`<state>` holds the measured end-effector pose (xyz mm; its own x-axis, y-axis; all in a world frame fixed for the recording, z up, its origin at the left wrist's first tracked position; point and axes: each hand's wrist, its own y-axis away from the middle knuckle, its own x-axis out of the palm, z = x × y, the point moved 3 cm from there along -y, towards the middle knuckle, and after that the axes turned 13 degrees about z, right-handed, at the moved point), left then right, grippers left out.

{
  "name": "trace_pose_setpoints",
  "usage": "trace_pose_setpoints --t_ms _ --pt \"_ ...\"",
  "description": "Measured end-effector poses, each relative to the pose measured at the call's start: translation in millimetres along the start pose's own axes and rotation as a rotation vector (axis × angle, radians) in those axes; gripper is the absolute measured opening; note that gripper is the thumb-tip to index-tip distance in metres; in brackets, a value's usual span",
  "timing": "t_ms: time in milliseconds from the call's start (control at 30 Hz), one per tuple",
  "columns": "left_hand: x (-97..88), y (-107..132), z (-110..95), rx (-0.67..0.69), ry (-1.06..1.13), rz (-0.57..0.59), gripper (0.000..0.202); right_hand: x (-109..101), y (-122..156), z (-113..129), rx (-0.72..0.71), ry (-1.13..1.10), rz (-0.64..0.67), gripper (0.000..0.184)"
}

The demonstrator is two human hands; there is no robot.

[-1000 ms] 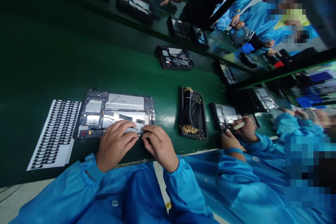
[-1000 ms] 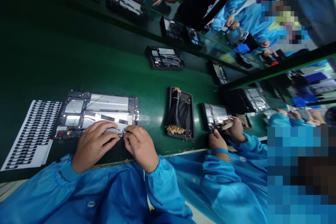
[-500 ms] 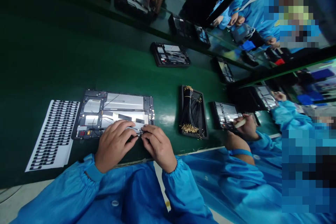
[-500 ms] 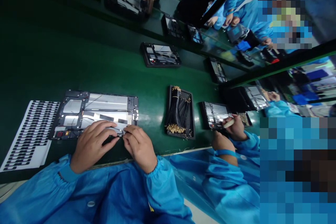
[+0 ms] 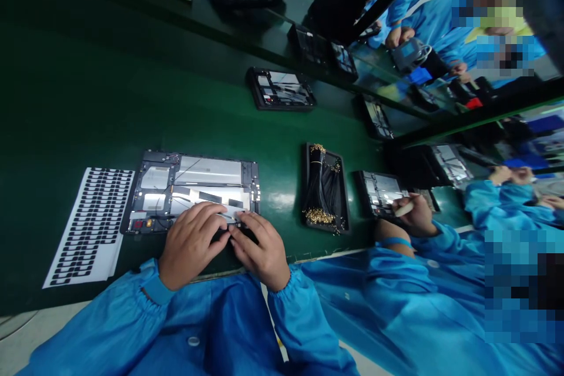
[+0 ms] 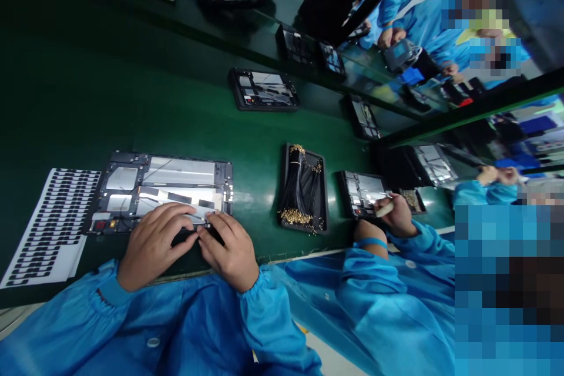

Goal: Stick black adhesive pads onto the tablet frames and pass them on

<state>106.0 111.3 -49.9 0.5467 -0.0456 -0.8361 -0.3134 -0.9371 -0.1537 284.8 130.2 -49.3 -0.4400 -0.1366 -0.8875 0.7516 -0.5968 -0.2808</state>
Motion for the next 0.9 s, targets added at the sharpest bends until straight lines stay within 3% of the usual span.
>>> trace_pose_setpoints --t_ms 300,533,733,900 --pt "-1.7 -2.0 -0.8 -0.035 0.012 -0.019 0.012 2.1 12.8 -9.1 0.200 -0.201 -0.130 0.054" --pt "-1.7 -4.3 -2.5 -0.071 0.014 0.018 0.012 4.9 5.2 -8.5 0.223 -0.202 -0.123 0.034" --pt "-3.0 -5.6 -1.6 -0.053 0.017 0.026 0.011 3.8 0.5 -3.2 0.344 -0.251 -0.134 0.020" --pt "-16.5 14.6 -3.0 0.036 0.065 -0.016 0.012 7.2 7.9 0.3 0.147 -0.091 -0.127 0.037"
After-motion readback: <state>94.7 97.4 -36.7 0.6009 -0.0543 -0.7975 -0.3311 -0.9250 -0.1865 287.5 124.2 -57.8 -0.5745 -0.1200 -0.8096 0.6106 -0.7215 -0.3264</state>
